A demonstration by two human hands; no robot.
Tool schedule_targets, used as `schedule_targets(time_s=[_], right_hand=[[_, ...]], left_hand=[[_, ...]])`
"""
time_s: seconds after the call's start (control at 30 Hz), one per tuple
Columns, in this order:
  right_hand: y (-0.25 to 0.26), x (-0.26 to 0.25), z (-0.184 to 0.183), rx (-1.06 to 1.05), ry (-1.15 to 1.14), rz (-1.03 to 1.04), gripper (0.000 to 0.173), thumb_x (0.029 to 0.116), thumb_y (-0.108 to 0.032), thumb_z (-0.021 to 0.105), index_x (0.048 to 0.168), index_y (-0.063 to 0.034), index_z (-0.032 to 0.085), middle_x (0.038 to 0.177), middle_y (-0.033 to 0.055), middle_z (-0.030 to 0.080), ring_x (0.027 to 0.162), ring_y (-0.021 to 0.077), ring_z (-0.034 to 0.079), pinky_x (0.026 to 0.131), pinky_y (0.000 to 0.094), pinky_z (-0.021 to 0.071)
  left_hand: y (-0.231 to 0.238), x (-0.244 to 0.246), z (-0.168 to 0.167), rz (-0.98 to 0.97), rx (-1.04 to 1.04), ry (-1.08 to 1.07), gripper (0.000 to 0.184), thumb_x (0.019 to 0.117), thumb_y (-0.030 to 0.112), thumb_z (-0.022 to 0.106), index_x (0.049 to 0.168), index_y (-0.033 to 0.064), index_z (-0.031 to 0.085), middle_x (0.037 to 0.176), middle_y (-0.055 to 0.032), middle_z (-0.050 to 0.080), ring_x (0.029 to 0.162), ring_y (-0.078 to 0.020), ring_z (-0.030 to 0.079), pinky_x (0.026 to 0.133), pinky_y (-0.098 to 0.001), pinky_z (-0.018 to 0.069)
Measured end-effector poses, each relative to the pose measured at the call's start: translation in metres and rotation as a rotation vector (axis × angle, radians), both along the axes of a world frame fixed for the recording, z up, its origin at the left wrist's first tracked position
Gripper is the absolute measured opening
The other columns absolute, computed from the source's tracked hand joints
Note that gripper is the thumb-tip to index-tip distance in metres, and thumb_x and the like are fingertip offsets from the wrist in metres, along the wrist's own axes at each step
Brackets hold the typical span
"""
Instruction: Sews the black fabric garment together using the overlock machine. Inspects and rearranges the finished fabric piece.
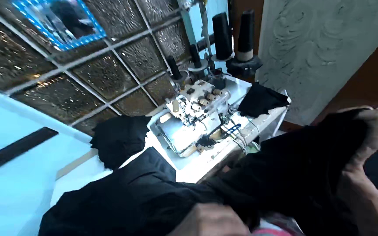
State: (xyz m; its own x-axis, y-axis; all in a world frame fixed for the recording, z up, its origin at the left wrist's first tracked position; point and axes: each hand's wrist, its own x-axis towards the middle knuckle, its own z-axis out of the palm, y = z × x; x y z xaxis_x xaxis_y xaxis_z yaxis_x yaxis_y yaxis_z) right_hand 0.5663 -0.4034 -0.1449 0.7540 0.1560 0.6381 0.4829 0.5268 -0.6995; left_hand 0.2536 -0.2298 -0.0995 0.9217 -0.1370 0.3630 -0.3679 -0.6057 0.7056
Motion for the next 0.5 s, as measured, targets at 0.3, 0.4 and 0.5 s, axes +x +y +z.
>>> schedule_targets(time_s=[0.3, 0.4, 0.5], right_hand=[[-0.175, 0.051, -0.083, -1.426, 0.378, -0.952, 0.035, 0.1073, -0.010, 0.038, 0.134, 0.0091, 0.051, 0.128, 0.0410, 0.055, 0.121, 0.0609, 0.053, 0.095, 0.0756, 0.0407], [-0.214, 0.067, -0.141, -1.667, 0.586, -0.831, 0.036, 0.1059, -0.006, 0.043, 0.138, 0.0073, 0.050, 0.128, 0.0422, 0.056, 0.120, 0.0628, 0.053, 0.092, 0.0769, 0.0406], [-0.213, 0.068, -0.155, -1.644, 0.582, -0.855, 0.032, 0.1066, -0.008, 0.044, 0.135, 0.0059, 0.052, 0.129, 0.0379, 0.057, 0.120, 0.0594, 0.055, 0.090, 0.0763, 0.0418]], left_hand=[[0.017, 0.010, -0.114, 0.394, 0.099, 0.512, 0.021, 0.0946, 0.016, 0.066, 0.106, 0.0020, 0.076, 0.101, -0.0110, 0.075, 0.086, -0.0186, 0.073, 0.080, -0.0343, 0.0606], [0.008, 0.034, -0.141, 0.249, 0.277, 0.998, 0.030, 0.1011, 0.015, 0.062, 0.126, -0.0001, 0.069, 0.126, -0.0217, 0.068, 0.116, -0.0392, 0.065, 0.103, -0.0572, 0.0473], [-0.009, 0.046, -0.158, 0.297, 0.376, 0.941, 0.026, 0.0995, 0.002, 0.054, 0.118, -0.0033, 0.071, 0.120, -0.0239, 0.069, 0.114, -0.0428, 0.065, 0.098, -0.0604, 0.0482]])
